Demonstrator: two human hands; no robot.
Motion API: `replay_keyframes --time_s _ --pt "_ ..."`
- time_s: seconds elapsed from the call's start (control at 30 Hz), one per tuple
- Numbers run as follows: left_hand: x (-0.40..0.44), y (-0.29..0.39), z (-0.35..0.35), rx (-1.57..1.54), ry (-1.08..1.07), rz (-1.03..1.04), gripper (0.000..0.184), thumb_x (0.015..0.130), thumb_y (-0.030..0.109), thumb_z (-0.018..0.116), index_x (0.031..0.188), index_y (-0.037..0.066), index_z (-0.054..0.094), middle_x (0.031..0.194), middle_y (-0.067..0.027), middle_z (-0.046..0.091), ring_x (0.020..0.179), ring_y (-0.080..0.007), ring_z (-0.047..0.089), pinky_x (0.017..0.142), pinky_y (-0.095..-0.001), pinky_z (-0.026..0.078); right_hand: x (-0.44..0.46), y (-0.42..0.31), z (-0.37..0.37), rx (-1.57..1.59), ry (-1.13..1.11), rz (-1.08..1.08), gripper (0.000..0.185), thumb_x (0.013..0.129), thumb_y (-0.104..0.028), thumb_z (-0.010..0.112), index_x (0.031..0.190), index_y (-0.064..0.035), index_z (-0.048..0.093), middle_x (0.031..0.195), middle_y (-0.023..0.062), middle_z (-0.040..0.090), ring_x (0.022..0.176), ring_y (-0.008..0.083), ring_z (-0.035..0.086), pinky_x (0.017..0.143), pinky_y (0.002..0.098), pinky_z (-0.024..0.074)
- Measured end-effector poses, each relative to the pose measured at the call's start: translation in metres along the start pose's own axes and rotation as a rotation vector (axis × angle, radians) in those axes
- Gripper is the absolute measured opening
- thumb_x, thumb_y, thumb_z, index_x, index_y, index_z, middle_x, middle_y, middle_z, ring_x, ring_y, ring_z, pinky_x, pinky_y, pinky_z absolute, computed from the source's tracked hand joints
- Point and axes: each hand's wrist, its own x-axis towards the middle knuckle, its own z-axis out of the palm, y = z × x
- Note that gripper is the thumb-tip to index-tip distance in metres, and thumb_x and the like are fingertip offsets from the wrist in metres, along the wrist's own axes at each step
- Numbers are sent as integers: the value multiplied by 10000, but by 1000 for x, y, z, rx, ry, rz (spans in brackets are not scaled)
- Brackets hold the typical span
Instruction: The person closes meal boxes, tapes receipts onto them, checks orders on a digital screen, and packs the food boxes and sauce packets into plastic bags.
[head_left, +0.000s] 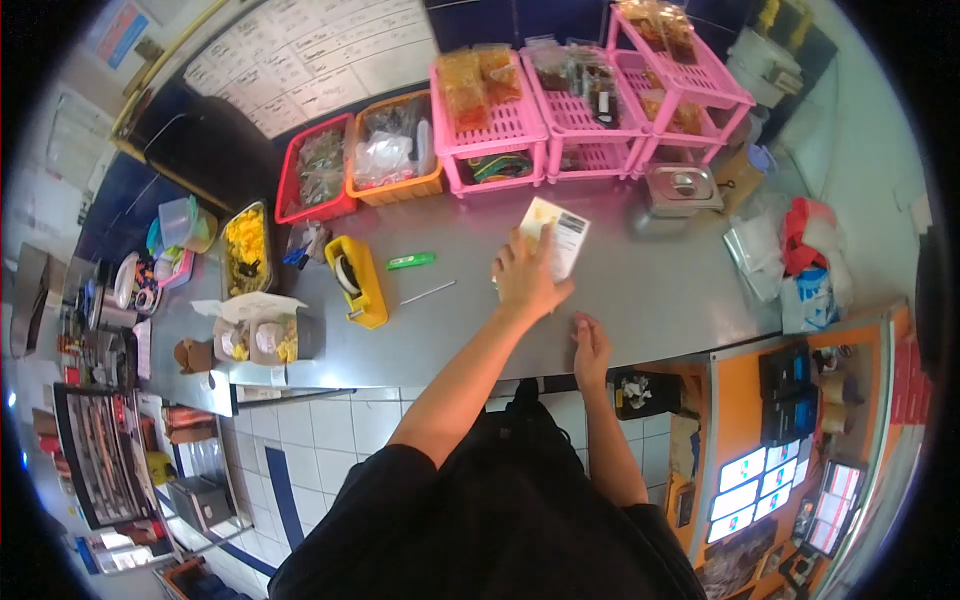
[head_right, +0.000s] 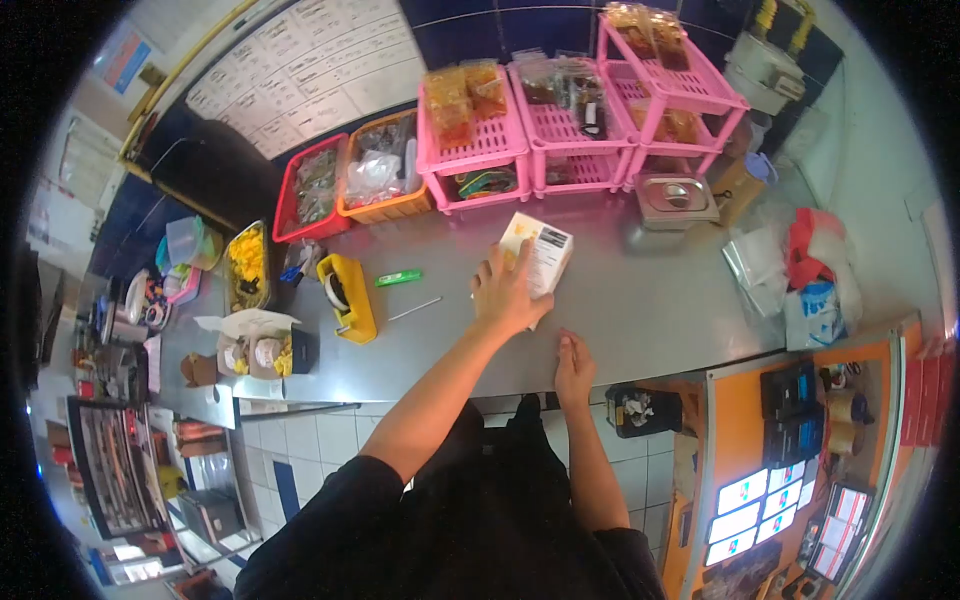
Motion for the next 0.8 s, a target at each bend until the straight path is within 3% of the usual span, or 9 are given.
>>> replay_keyframes --time_s 0.07,0.13,0.2,0.3,0.33,0.4,0.67,0.73,0.8 --pt "15 2 -11 -23 -91 -6 970 729 527 791 1550 238 362 1523 -308 277 1305 -549 421 1009 -643 399 -9 8 -13 -80 -71 30 359 1064 -294 549 1248 1 641 1186 82 677 1066 168 631 928 335 522" --pt "30 -4 -20 -52 -210 -24 913 815 577 742 1547 175 375 1496 -273 411 1356 -434 462 1059 -555 416 -16 3 -19 -66 -48 64 359 1060 -296 557 1250 -4 641 1178 79 679 1065 162 630 910 329 527" --pt "57 -36 -20 -816 -399 -174 979 824 642 732 1549 98 362 1422 -203 547 1306 -296 552 1097 -473 414 -27 -8 -22 -41 -33 100 358 1056 -299 566 1253 -9 641 1170 77 682 1064 155 628 892 324 531" --pt "62 -80 11 -912 -649 -126 924 869 621 701 1518 39 394 1294 -156 657 1149 -243 655 957 -406 528 -48 -21 -30 -67 1 86 348 1037 -271 599 1218 21 656 1067 81 710 976 124 626 877 289 500" --pt "57 -78 16 -913 -656 -116 924 869 621 701 1518 39 394 1294 -156 657 1149 -243 655 957 -406 528 -56 -25 -36 -76 -4 115 349 1035 -268 602 1224 21 651 1083 91 712 974 133 639 859 288 510" --pt "46 -71 26 -913 -594 -119 919 868 666 658 1474 15 426 1271 -157 673 1041 -253 700 744 -401 587 -67 -22 -45 -84 1 142 350 1033 -266 605 1229 21 647 1098 101 713 972 141 652 840 287 521" --pt "8 -15 20 -865 -589 -458 961 855 755 569 1470 43 371 1303 -186 631 1117 -316 662 710 -468 604 -134 0 -83 -56 330 439 306 1023 -228 614 1249 -23 641 1106 120 710 932 181 696 765 303 553" --pt "4 -8 25 -849 -436 -423 968 894 713 545 1435 -66 356 1144 -236 681 902 -326 718 625 -390 587 -136 2 -83 -200 329 418 312 1019 -217 605 1248 -7 637 1122 137 712 952 197 697 785 322 553" --pt "-5 -15 42 -1021 -439 -375 898 973 633 482 1489 -79 299 1364 -294 511 1214 -368 547 946 -432 466 -136 -24 -80 -417 339 330 314 997 -194 617 1240 3 639 1154 165 708 992 248 697 831 358 551"
